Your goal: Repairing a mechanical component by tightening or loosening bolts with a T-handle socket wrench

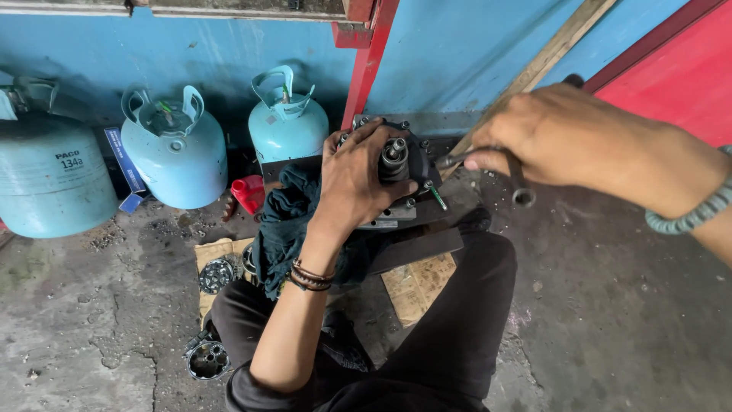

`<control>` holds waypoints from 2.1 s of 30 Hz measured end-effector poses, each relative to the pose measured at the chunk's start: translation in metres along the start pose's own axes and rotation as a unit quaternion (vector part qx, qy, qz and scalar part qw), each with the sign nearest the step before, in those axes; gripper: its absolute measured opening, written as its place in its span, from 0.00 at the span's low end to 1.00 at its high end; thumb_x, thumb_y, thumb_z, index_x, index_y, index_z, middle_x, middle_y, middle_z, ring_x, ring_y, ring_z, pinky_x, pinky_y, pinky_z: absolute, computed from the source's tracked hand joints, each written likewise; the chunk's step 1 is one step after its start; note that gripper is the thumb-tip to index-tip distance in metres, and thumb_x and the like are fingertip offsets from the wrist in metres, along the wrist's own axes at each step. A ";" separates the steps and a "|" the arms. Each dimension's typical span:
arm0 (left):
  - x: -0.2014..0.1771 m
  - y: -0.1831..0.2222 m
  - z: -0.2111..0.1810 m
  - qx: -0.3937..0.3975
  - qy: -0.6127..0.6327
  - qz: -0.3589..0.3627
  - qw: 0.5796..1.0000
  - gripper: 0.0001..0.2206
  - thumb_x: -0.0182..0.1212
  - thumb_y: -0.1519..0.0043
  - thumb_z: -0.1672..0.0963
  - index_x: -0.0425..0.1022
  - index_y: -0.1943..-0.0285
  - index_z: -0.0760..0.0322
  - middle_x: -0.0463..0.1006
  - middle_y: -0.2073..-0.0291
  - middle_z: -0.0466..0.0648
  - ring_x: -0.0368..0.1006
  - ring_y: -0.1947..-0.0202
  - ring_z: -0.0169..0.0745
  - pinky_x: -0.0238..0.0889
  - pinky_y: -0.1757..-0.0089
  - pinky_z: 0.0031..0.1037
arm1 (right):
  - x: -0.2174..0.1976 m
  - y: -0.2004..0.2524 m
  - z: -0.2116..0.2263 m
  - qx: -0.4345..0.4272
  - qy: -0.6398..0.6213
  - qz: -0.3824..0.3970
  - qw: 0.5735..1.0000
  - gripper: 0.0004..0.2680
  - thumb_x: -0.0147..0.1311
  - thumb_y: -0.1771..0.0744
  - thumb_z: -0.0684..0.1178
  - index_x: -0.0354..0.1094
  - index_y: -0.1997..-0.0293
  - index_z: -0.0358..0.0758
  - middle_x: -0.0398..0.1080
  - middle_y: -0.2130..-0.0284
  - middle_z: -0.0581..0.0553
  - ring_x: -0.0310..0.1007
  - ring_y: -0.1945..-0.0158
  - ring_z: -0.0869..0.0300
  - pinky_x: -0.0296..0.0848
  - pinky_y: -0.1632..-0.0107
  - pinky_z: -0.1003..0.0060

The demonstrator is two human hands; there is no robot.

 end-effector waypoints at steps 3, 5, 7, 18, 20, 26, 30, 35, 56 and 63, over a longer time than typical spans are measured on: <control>0.000 0.002 0.003 0.025 0.000 -0.011 1.000 0.32 0.78 0.58 0.49 0.72 0.42 0.50 0.79 0.45 0.41 0.64 0.32 0.41 0.44 0.39 0.47 | 0.024 0.000 -0.007 -0.147 0.029 -0.078 0.986 0.12 0.60 0.36 0.59 0.74 0.74 0.44 0.71 0.88 0.48 0.73 0.82 0.62 0.81 0.50 0.62; -0.004 0.002 0.004 0.030 0.007 0.007 0.999 0.32 0.77 0.56 0.51 0.71 0.41 0.50 0.78 0.44 0.39 0.62 0.31 0.42 0.44 0.38 0.48 | 0.026 0.000 0.001 -0.157 0.031 -0.064 0.985 0.11 0.59 0.37 0.61 0.75 0.72 0.46 0.74 0.86 0.50 0.72 0.82 0.62 0.74 0.48 0.63; -0.006 0.002 0.007 0.036 0.012 0.024 0.999 0.31 0.75 0.54 0.52 0.70 0.40 0.50 0.77 0.42 0.37 0.60 0.30 0.43 0.43 0.37 0.49 | 0.031 -0.003 0.005 -0.167 0.033 -0.052 0.984 0.12 0.58 0.37 0.63 0.77 0.69 0.48 0.78 0.83 0.52 0.71 0.83 0.63 0.67 0.46 0.64; -0.008 0.000 0.008 0.012 0.054 0.069 0.996 0.36 0.77 0.58 0.54 0.70 0.36 0.49 0.75 0.38 0.43 0.55 0.27 0.43 0.41 0.36 0.48 | 0.042 -0.019 0.016 -0.296 0.205 -0.201 0.911 0.03 0.56 0.37 0.49 0.74 0.69 0.48 0.74 0.71 0.51 0.71 0.63 0.58 0.55 0.34 0.52; -0.008 0.000 0.009 0.015 0.053 0.072 0.996 0.35 0.76 0.57 0.54 0.70 0.36 0.49 0.75 0.38 0.42 0.55 0.27 0.43 0.41 0.37 0.48 | 0.048 -0.019 0.018 -0.305 0.217 -0.223 0.900 0.04 0.53 0.38 0.44 0.74 0.67 0.47 0.75 0.64 0.52 0.70 0.53 0.56 0.48 0.28 0.49; -0.008 -0.002 0.007 0.005 0.048 0.084 0.995 0.37 0.78 0.59 0.54 0.69 0.36 0.49 0.76 0.39 0.40 0.54 0.27 0.43 0.42 0.37 0.49 | 0.046 -0.027 0.029 -0.274 0.237 -0.221 0.906 0.03 0.57 0.36 0.49 0.72 0.71 0.52 0.77 0.66 0.58 0.73 0.50 0.65 0.39 0.25 0.47; -0.017 -0.002 0.006 -0.021 0.068 0.138 0.988 0.36 0.76 0.52 0.50 0.65 0.32 0.44 0.75 0.37 0.42 0.51 0.25 0.40 0.37 0.33 0.51 | 0.059 -0.046 0.019 0.014 -0.050 0.036 0.998 0.15 0.51 0.33 0.68 0.75 0.55 0.53 0.76 0.65 0.47 0.79 0.58 0.56 0.74 0.54 0.61; -0.017 0.000 0.008 -0.011 0.081 0.124 0.989 0.35 0.74 0.50 0.50 0.64 0.32 0.45 0.75 0.36 0.42 0.52 0.25 0.41 0.36 0.33 0.51 | -0.001 -0.015 0.059 0.128 -0.142 0.164 0.968 0.17 0.42 0.29 0.59 0.70 0.45 0.37 0.78 0.58 0.34 0.82 0.54 0.49 0.78 0.56 0.58; 0.011 0.057 -0.031 0.109 0.045 -0.140 0.983 0.09 0.66 0.40 0.56 0.81 0.56 0.66 0.83 0.60 0.47 0.76 0.59 0.44 0.62 0.46 0.35 | -0.017 0.007 0.054 0.076 -0.138 0.068 0.985 0.20 0.44 0.28 0.56 0.43 0.33 0.36 0.66 0.75 0.44 0.60 0.84 0.60 0.66 0.82 0.72; 0.013 0.057 -0.032 0.128 0.072 -0.167 0.975 0.08 0.65 0.41 0.58 0.82 0.56 0.68 0.83 0.62 0.48 0.77 0.61 0.44 0.63 0.45 0.35 | -0.008 0.025 0.031 -0.254 0.186 -0.337 0.887 0.37 0.53 0.47 0.28 0.58 0.31 0.56 0.55 0.35 0.42 0.60 0.37 0.45 0.61 0.30 0.49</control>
Point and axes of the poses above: each hand's wrist, its own y-axis away from the middle knuckle, its own x-axis out of the palm, z = x × y, the point moved 1 cm from there along -y, towards the middle knuckle
